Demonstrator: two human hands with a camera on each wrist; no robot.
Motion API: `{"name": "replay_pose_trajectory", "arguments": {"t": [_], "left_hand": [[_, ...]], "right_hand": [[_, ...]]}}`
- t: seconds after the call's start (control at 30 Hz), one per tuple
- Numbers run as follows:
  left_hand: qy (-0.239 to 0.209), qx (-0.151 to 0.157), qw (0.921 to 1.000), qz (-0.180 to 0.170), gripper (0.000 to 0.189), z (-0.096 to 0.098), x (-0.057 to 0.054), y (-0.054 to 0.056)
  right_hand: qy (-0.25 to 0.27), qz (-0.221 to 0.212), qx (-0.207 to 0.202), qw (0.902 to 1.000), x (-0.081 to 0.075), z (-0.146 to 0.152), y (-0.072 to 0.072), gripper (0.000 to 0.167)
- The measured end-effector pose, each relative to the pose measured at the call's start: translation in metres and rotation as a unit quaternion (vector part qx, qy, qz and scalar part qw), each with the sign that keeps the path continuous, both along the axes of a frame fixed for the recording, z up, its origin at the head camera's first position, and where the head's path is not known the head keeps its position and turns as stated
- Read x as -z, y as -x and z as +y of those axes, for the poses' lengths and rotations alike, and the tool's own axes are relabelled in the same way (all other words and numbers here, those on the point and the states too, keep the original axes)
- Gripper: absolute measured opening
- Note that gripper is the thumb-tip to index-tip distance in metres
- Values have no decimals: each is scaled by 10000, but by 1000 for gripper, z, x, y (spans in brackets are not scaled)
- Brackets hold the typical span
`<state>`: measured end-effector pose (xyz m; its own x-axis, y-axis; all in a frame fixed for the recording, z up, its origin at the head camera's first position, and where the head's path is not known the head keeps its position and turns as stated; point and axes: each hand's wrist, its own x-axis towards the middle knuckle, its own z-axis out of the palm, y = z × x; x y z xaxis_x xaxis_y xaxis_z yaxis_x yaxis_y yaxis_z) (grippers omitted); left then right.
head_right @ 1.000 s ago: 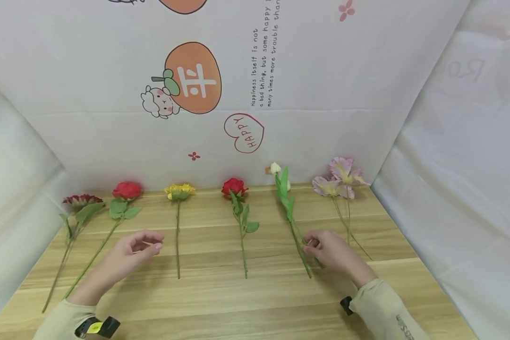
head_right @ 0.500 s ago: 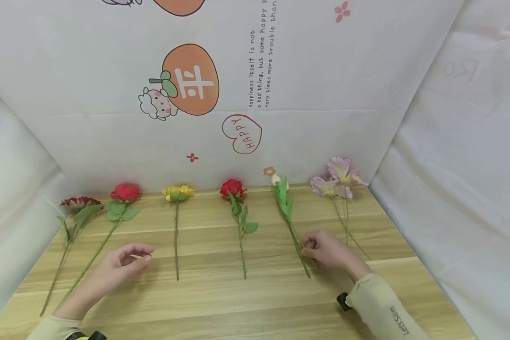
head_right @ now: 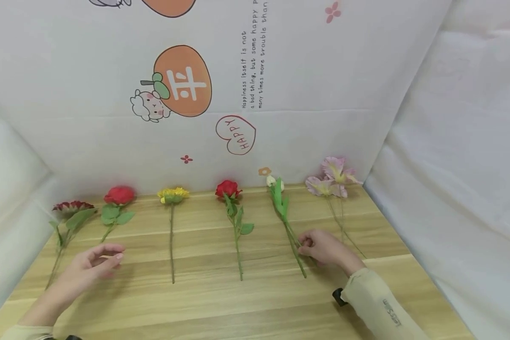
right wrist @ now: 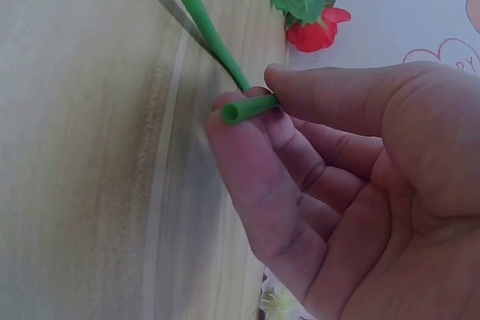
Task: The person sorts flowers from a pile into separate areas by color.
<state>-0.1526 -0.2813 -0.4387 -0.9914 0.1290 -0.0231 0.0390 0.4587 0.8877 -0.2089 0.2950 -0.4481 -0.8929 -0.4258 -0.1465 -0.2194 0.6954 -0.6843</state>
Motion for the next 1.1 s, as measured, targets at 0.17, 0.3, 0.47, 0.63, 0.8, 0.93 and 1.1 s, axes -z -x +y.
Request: {"name": "replay_pose_trajectory", "arguments": {"t": [0.17, 0.3, 0.47, 0.63, 0.8, 0.93, 1.1], "left_hand": [[297, -106, 9993, 175, 42, -14, -1, -2], [402, -167, 9989, 180, 43, -19, -1, -4], [385, -219, 9989, 171, 41, -19, 0, -7], [346, -241, 9990, 175, 39, -19, 2, -9], [324, -218, 9992, 100, 39, -20, 1, -9], [364, -215, 9991, 78, 38, -21, 3, -10], [325, -132, 9994, -6, 39, -20, 4, -14]], "right_hand": [[45, -227, 206, 9995, 4, -4, 2, 28], [156, -531, 493, 9972, 7, -9, 0, 43], [244, -619, 582, 9961, 7, -12, -2, 47], [322, -580, 517, 9965, 5, -13, -2, 48], [317, -473, 487, 9972, 4, -13, 0, 50], [242, -365, 596, 9973, 5, -12, 2, 50], [247, -405, 686, 9965, 7, -12, 2, 51]]}}
